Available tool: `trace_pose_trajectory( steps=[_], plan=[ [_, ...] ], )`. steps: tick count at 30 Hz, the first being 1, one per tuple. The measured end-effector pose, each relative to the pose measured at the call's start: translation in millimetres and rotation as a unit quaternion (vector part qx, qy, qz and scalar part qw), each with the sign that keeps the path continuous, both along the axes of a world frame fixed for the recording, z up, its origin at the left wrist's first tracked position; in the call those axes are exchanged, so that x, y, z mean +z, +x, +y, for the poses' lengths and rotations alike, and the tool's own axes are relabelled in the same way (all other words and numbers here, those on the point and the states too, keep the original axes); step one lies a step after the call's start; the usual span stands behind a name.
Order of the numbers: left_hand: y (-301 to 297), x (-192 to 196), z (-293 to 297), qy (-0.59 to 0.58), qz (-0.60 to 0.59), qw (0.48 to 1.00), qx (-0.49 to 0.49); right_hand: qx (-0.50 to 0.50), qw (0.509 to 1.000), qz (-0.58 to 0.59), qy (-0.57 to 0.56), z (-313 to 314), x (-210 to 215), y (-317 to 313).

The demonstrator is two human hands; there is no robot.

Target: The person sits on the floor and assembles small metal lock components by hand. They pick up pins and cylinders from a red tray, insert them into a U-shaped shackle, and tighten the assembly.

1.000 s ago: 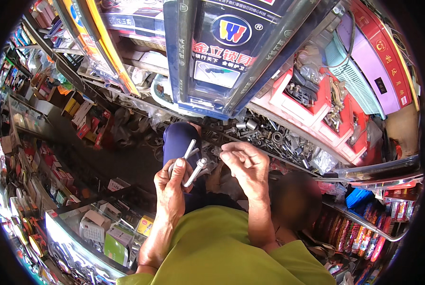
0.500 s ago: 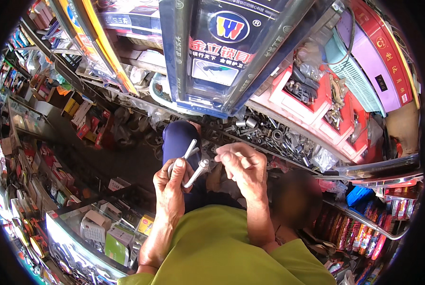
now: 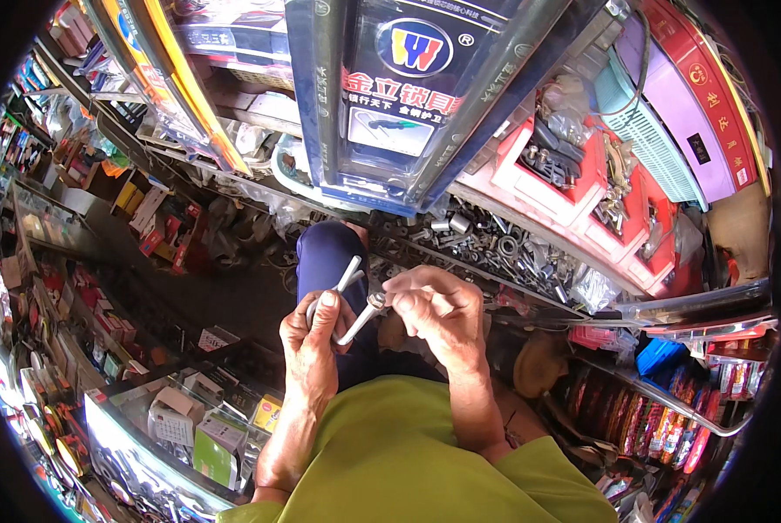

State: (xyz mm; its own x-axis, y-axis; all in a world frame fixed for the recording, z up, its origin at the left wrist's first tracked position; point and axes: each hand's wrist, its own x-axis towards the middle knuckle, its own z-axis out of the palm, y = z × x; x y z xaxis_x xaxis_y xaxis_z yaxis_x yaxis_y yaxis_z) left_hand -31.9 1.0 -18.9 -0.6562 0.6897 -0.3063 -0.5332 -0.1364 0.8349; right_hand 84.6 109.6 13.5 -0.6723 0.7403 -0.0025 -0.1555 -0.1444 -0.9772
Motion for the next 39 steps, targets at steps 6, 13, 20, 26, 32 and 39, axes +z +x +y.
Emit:
trace_pose_trajectory(
  steps=[6,13,20,26,32,39],
  plan=[
    [2,2,0,-0.007,0.003,1.000,-0.016,0.015,1.000,0.009,0.003,-6,-3,-7],
    [-2,0,-1,-0.004,0.005,1.000,-0.001,0.001,1.000,0.008,-0.006,0,-1,0],
    [-2,2,-1,-0.013,0.034,0.999,-0.007,-0.006,0.999,0.029,0.034,-9,0,-11],
    [-4,0,-3,-0.005,0.014,1.000,-0.012,0.021,0.999,0.039,-0.005,-7,10,-9],
    [-4,1,-3,-0.011,0.023,1.000,0.001,0.001,0.999,0.024,0.046,-13,-4,-14],
    [-4,3,-3,-0.038,0.038,0.999,-0.005,-0.003,0.999,0.042,0.005,-10,4,-9]
  ],
)
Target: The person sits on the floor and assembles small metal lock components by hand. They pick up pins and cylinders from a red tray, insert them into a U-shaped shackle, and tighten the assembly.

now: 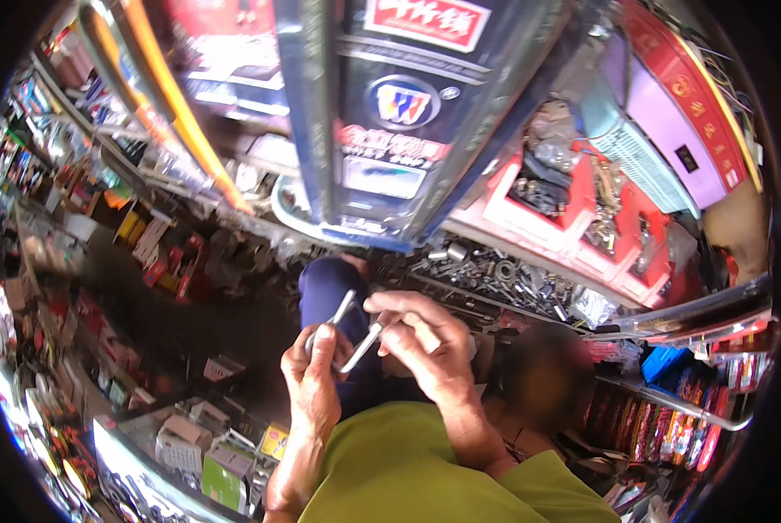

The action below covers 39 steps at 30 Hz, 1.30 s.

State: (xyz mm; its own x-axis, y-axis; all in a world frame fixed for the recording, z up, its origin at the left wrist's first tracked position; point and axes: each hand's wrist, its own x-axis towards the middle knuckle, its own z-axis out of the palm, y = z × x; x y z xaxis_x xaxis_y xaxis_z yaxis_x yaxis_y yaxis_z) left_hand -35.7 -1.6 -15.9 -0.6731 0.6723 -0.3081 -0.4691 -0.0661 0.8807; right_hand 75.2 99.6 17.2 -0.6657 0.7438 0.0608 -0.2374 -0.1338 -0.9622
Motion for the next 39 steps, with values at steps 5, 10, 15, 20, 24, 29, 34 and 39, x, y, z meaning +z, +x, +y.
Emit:
trace_pose_trajectory(
  steps=[5,10,15,20,24,29,34,39],
  plan=[
    [1,-4,0,-0.021,0.007,0.999,0.037,0.012,1.000,0.020,-0.009,-5,-18,-8],
    [1,-8,4,0.015,-0.020,0.999,0.020,0.040,0.999,0.023,-0.004,3,-11,0],
    [6,-3,5,0.004,-0.001,1.000,0.020,-0.033,0.999,-0.001,0.021,-5,-23,-5],
    [3,-4,1,0.029,-0.011,1.000,0.001,0.009,0.997,0.048,-0.056,-4,-19,-2],
    [2,-1,3,0.020,-0.009,1.000,0.003,-0.003,0.995,0.056,-0.079,-3,-11,-1],
    [5,-2,2,0.012,-0.007,1.000,0.006,-0.012,0.998,-0.030,-0.053,-1,-23,2],
    [4,-5,3,0.011,-0.017,1.000,0.003,-0.013,0.994,0.052,-0.095,-1,-18,0],
    [2,-4,2,0.014,-0.010,1.000,0.010,-0.030,0.996,0.028,-0.084,-3,-15,-4]
  ],
)
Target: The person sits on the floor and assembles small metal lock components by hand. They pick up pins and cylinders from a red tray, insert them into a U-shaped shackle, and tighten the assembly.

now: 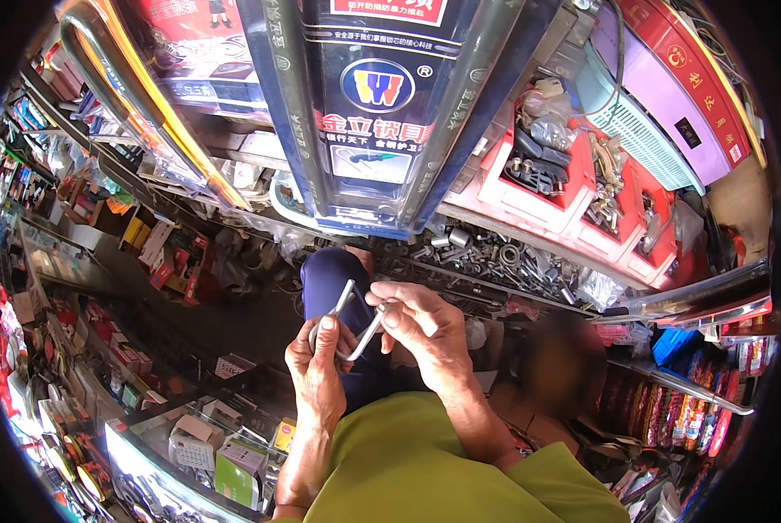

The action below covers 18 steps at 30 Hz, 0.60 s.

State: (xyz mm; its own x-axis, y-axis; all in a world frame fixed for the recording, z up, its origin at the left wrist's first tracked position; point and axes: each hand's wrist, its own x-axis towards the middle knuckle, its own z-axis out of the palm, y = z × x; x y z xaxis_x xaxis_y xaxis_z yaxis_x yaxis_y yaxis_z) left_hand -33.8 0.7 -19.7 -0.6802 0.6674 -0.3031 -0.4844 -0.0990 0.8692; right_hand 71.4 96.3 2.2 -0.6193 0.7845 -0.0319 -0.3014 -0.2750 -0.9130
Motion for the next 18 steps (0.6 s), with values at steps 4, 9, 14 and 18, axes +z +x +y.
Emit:
trace_pose_trajectory(
  steps=[4,9,14,18],
  plan=[
    [1,2,1,-0.006,0.002,1.000,-0.011,0.002,1.000,0.011,-0.004,3,-10,2],
    [0,-1,1,0.011,-0.010,1.000,-0.006,0.026,0.998,0.050,-0.039,6,0,2],
    [1,-1,0,0.000,-0.002,1.000,-0.010,0.010,0.999,-0.032,-0.007,4,-3,3],
    [3,-1,2,0.003,-0.014,1.000,-0.011,0.025,0.998,0.036,-0.052,6,-12,6]
  ],
)
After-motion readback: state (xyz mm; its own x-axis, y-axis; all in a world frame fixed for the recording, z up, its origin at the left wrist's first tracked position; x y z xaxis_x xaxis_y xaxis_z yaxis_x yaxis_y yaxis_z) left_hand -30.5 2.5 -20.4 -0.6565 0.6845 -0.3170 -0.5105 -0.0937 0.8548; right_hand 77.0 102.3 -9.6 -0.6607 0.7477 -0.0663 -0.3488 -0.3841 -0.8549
